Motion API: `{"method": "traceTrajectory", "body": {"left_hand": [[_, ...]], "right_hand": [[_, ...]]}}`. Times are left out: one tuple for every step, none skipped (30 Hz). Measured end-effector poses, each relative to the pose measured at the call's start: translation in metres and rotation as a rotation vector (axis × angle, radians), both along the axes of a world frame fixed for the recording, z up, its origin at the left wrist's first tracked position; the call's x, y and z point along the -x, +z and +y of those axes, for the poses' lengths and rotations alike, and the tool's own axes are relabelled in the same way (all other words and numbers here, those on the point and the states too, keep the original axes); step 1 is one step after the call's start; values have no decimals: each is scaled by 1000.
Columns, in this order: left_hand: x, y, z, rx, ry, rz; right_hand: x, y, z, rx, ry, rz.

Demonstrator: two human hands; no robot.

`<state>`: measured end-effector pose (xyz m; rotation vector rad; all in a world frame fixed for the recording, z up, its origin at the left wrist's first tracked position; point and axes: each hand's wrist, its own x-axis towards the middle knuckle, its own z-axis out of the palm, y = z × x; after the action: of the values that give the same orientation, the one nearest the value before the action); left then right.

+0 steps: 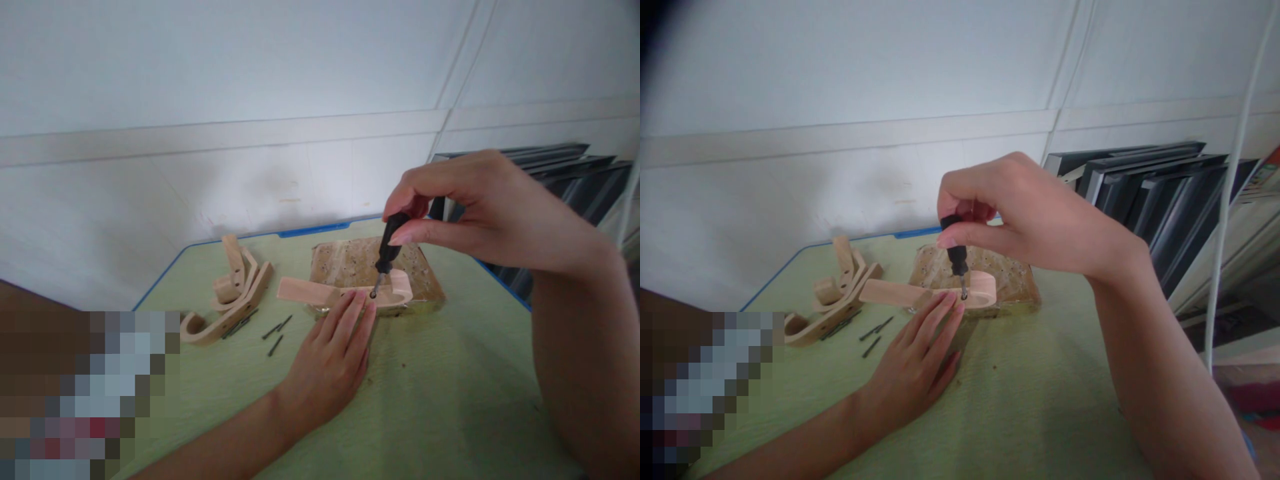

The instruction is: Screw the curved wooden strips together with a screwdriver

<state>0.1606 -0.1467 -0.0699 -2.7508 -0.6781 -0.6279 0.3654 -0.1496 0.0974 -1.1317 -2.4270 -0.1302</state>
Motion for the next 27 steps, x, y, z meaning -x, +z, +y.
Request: {"method": "traceTrajectory", "body": {"left_hand": [[0, 0, 0, 1, 2, 0], [0, 0, 0, 2, 4, 1], [0, 1, 0, 2, 4, 2], [0, 1, 0, 1, 4, 3], [0, 1, 0, 1, 3, 5], [0, 1, 0, 1, 2, 7], [0, 0, 0, 0, 2, 8], [0, 0, 0, 1, 2, 9], [0, 0, 0, 2, 2, 11], [0, 0, 0, 4, 2, 10], [0, 0, 0, 4, 1, 8], [0, 0, 0, 4, 0, 4], [0, -1, 0, 5, 0, 1], [0, -1, 0, 6, 2, -1], [0, -1, 0, 6, 4, -2], [0, -1, 0, 7, 5, -2], [0, -1, 0, 10, 6, -2], [0, -1, 0, 13, 6, -2], [0, 0, 0, 16, 5, -4], [0, 0, 0, 19, 4, -7], [0, 0, 0, 20, 2, -9], [0, 0, 0, 19, 0, -12], [0, 0, 0, 15, -2, -15], [0, 1, 0, 12, -3, -16], [0, 1, 0, 11, -4, -14], [-1, 1, 0, 12, -3, -12], [-1, 1, 0, 13, -1, -11]], "right_hand": [[0, 0, 0, 6, -1, -6], [0, 0, 0, 11, -6, -11], [0, 0, 0, 14, -14, -11], [0, 0, 0, 13, -24, -6], [0, 0, 1, 15, -27, -7], [0, 0, 1, 15, -26, -9], [0, 0, 1, 9, -21, -13], [0, -1, 1, 3, -16, -21], [0, -1, 1, -7, -15, -32], [0, -2, 1, -21, -20, -46], [0, -2, 1, -39, -31, -60], [-1, -3, 1, -60, -44, -75], [-1, -3, 1, -79, -53, -90], [-2, -4, 2, -99, -61, -101], [-2, -4, 2, -120, -63, -107], [-2, -5, 3, -134, -65, -111], [-3, -5, 4, -145, -67, -112], [-2, -5, 5, -152, -71, -112], [-2, -5, 5, -154, -77, -114], [-2, -5, 6, -151, -85, -119], [-1, -6, 6, -151, -93, -122], [-1, -6, 6, -150, -101, -125], [0, -6, 6, -147, -108, -127], [0, -6, 6, -143, -115, -130], [1, -6, 6, -140, -123, -131], [1, -6, 6, -136, -131, -131], [1, -6, 6, -134, -137, -129]]}}
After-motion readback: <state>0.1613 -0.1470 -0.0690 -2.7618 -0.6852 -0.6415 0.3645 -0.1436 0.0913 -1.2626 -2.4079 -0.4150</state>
